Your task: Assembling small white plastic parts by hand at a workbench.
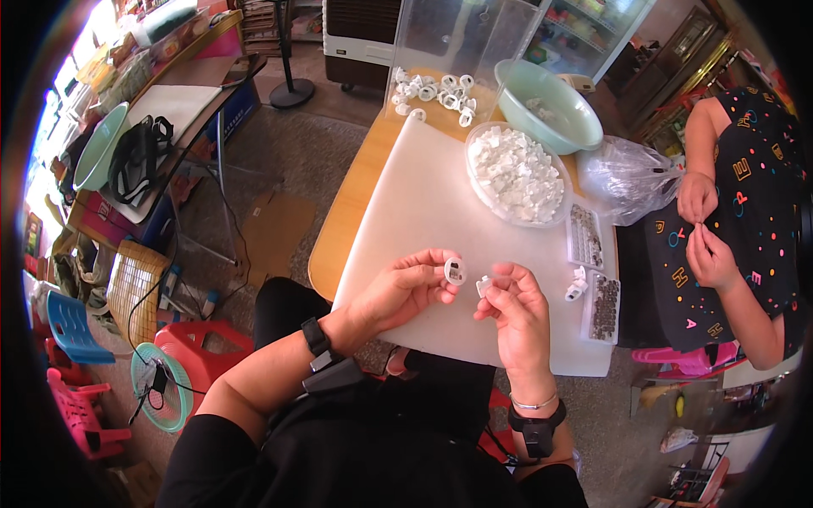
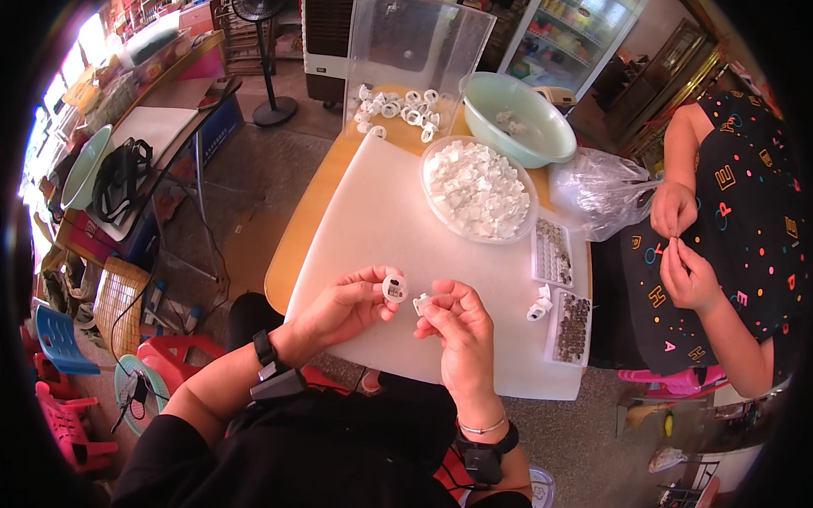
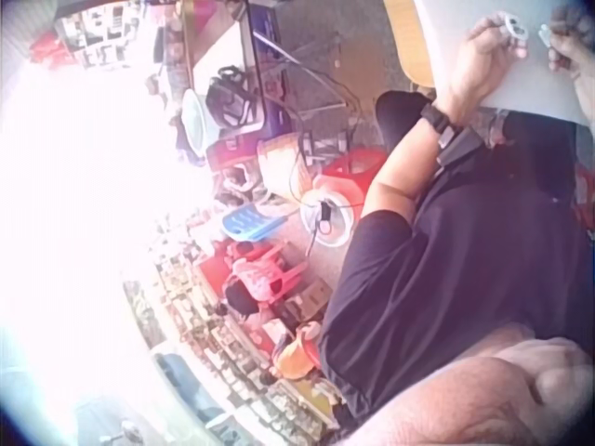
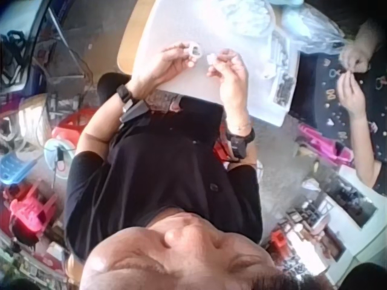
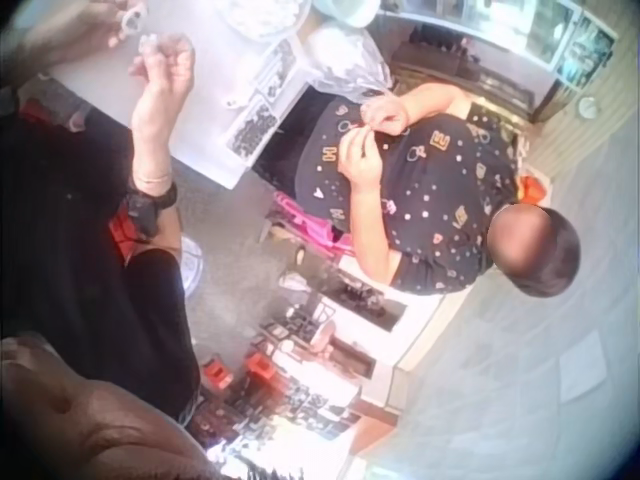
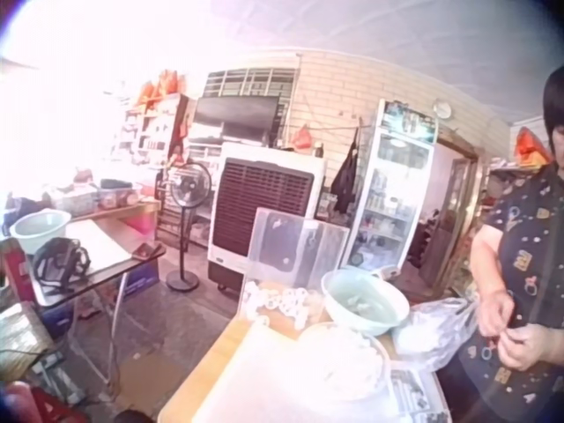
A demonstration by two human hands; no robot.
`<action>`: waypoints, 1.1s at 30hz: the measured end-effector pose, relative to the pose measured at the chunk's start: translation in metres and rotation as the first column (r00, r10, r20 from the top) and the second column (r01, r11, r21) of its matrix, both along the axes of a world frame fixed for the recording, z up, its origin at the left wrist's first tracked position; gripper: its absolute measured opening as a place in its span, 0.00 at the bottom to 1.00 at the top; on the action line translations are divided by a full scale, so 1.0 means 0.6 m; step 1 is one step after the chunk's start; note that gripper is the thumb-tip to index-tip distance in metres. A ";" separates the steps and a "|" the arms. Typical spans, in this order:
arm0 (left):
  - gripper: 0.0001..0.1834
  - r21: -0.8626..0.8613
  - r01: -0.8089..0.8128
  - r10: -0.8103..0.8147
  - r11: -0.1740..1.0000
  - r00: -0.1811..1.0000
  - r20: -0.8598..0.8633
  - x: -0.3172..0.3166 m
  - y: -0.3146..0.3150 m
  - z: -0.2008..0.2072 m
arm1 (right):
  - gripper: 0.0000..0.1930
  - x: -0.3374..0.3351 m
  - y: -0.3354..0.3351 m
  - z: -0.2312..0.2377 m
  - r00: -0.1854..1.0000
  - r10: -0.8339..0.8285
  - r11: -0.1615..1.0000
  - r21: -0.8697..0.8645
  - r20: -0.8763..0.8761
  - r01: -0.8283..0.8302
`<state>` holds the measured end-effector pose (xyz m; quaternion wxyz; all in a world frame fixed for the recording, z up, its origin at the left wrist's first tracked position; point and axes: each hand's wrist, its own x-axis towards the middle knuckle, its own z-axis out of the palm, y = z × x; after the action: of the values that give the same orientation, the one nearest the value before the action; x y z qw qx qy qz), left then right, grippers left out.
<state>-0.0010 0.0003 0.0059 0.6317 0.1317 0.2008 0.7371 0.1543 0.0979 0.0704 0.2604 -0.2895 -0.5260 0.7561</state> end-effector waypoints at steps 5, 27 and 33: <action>0.12 0.026 0.022 -0.023 0.999 0.999 0.024 -0.001 -0.002 0.002 | 0.12 -0.001 0.001 -0.009 0.998 0.025 0.997 0.073 0.058 -0.029; 0.13 0.026 0.042 -0.043 0.999 0.997 0.062 -0.003 0.001 0.000 | 0.07 0.033 0.084 -0.043 0.914 -0.194 0.275 0.914 0.357 -0.299; 0.13 0.012 0.031 -0.032 0.999 0.999 0.036 -0.003 -0.002 0.002 | 0.09 0.039 0.084 -0.044 0.883 -0.069 0.309 0.851 0.465 -0.424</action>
<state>-0.0025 -0.0010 0.0073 0.6460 0.1251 0.1829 0.7305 0.1779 0.1481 0.0437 0.1714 -0.1775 -0.9350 0.2546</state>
